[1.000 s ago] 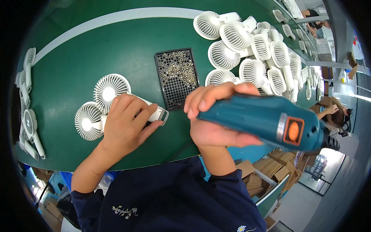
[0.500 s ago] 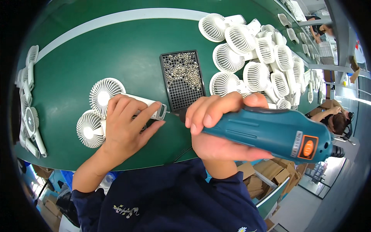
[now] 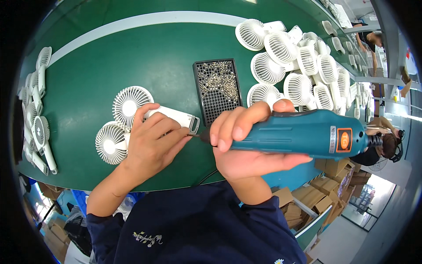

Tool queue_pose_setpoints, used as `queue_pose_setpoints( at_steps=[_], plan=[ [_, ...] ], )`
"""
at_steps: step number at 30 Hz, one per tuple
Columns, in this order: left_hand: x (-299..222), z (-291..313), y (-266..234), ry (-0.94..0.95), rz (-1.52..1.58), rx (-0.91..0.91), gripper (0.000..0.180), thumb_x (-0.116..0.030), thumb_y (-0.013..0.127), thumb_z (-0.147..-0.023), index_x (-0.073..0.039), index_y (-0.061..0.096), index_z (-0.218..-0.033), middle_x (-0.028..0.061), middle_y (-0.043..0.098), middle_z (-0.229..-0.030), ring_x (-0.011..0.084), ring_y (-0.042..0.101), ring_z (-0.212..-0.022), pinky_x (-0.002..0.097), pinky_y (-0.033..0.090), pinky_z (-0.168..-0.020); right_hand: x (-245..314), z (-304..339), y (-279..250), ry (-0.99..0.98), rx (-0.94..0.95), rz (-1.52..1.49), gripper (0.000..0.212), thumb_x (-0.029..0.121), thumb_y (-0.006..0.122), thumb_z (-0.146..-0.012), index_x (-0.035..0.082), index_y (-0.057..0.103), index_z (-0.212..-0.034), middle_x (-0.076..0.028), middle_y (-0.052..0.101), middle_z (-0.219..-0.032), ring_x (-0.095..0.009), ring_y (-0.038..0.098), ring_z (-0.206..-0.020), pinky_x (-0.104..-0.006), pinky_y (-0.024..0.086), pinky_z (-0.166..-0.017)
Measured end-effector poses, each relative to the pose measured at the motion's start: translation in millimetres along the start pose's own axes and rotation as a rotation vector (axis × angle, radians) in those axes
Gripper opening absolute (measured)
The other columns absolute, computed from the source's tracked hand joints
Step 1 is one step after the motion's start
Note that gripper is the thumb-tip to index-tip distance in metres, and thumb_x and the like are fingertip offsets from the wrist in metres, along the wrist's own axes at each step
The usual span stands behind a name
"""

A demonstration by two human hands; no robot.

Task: Assemble small handheld electric fans using an electric screwdriver on an assembly line.

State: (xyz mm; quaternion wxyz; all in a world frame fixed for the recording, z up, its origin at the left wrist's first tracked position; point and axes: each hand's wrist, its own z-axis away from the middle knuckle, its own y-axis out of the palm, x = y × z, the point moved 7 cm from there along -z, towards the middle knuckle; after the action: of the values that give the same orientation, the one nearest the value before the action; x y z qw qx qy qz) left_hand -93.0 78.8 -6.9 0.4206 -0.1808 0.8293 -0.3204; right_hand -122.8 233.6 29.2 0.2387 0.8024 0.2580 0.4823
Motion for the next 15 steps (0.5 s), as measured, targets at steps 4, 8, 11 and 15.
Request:
queue_pose_setpoints(
  at_steps=[4,8,11,15],
  plan=[
    [0,0,1,0.019,-0.002,0.013,0.019,-0.013,0.078,-0.072,-0.01,0.069,-0.088,-0.0032,0.058,-0.078,0.0144,0.056,-0.074,0.0443,0.04,-0.097,0,-1,-11,-0.003,-0.111,0.012,0.067,0.069,0.031,-0.094,0.01,0.043,-0.123,-0.004,0.048,-0.072,-0.012,0.044,-0.045,-0.0263,0.04,-0.039],
    [-2,-1,3,0.028,-0.003,0.034,0.019,-0.014,0.078,-0.073,-0.01,0.069,-0.089,-0.0035,0.058,-0.079,0.0143,0.056,-0.074,0.0437,0.041,-0.096,-2,-1,-26,0.016,-0.26,-0.025,0.065,0.068,0.03,-0.095,0.009,0.045,-0.119,-0.002,0.046,-0.071,-0.01,0.04,-0.043,-0.0249,0.038,-0.037],
    [-1,0,6,0.035,0.009,0.059,0.024,-0.014,0.078,-0.072,-0.009,0.069,-0.093,-0.0022,0.057,-0.08,0.0158,0.056,-0.076,0.0432,0.042,-0.094,-3,0,-27,0.012,-0.275,-0.014,0.065,0.068,0.032,-0.095,0.009,0.045,-0.12,-0.002,0.047,-0.072,-0.01,0.041,-0.043,-0.0252,0.038,-0.037],
    [2,-5,3,-0.049,0.05,0.063,0.039,-0.01,0.078,-0.07,-0.005,0.065,-0.107,0.0036,0.056,-0.086,0.0222,0.055,-0.082,0.0428,0.043,-0.091,-1,7,-9,-0.059,-0.013,0.019,0.075,0.073,0.037,-0.09,0.009,0.042,-0.127,-0.008,0.051,-0.074,-0.017,0.048,-0.047,-0.0317,0.043,-0.041]
  ],
)
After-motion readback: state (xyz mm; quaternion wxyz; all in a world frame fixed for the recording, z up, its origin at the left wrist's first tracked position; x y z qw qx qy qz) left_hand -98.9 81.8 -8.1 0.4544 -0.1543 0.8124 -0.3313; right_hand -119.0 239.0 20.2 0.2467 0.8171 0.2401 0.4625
